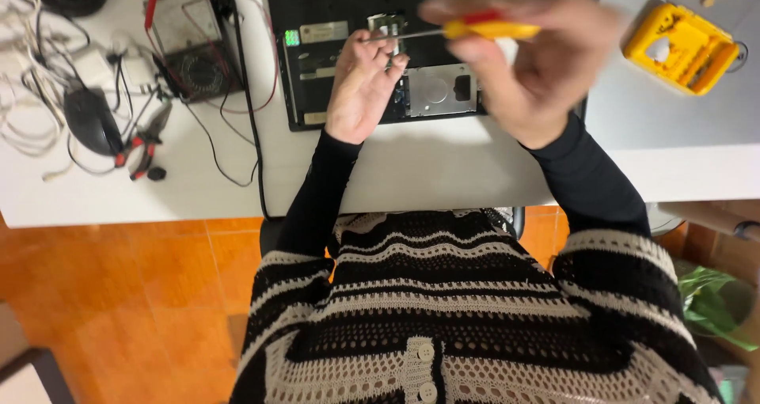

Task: The person uses a screwdriver to unscrew and remove components from the bottom of an opened laptop, repositioning the laptop and handling internal parts such as the drive bay and memory area while working at a cluttered desk.

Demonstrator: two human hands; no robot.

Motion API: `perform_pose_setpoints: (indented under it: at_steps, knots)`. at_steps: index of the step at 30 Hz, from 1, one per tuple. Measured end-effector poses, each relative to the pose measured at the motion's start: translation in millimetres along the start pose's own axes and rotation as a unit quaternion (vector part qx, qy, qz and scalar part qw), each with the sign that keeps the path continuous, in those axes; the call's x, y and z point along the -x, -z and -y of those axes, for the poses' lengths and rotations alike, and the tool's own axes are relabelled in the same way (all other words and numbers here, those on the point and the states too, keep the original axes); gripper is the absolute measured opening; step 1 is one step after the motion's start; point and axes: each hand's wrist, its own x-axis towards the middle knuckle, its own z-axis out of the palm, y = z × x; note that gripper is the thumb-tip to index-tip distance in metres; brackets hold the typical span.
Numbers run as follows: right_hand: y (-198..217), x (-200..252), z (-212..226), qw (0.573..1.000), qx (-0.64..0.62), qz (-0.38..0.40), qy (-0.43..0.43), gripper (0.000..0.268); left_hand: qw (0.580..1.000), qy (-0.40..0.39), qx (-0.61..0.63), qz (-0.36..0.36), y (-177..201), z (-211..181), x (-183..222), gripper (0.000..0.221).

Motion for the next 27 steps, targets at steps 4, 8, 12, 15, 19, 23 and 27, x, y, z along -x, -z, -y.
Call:
perform_pose_setpoints:
  at_steps: [4, 8, 12, 15, 19, 23, 27]
  knots:
    - [-6, -37, 24, 0.981, 0.132, 0.134, 0.041, 0.030, 1.000, -0.026, -0.007, 0.010, 6, -5, 0, 0.017]
    - [-3, -26, 17, 0.984, 0.123, 0.128, 0.014, 0.023, 0.997, -0.037, -0.065, 0.010, 9, -16, 5, 0.014]
    - [0, -19, 17, 0.984, 0.123, 0.123, -0.034, 0.015, 0.958, -0.075, -0.277, 0.003, -4, -30, 17, 0.013]
    - [-2, -20, 19, 0.982, 0.136, 0.128, -0.030, 0.025, 0.889, -0.117, -0.442, -0.002, -27, -43, 23, 0.014]
    - [-9, -26, 22, 0.973, 0.186, 0.136, 0.000, 0.033, 0.656, -0.212, -0.724, -0.021, -51, -57, 34, 0.014]
    - [-14, -21, 14, 0.976, 0.162, 0.146, 0.014, 0.035, 0.549, -0.285, -0.785, -0.031, -48, -52, 41, 0.019]
    - [-18, -21, 5, 0.973, 0.165, 0.158, 0.009, 0.031, 0.514, -0.339, -0.785, -0.068, -37, -39, 44, 0.022]
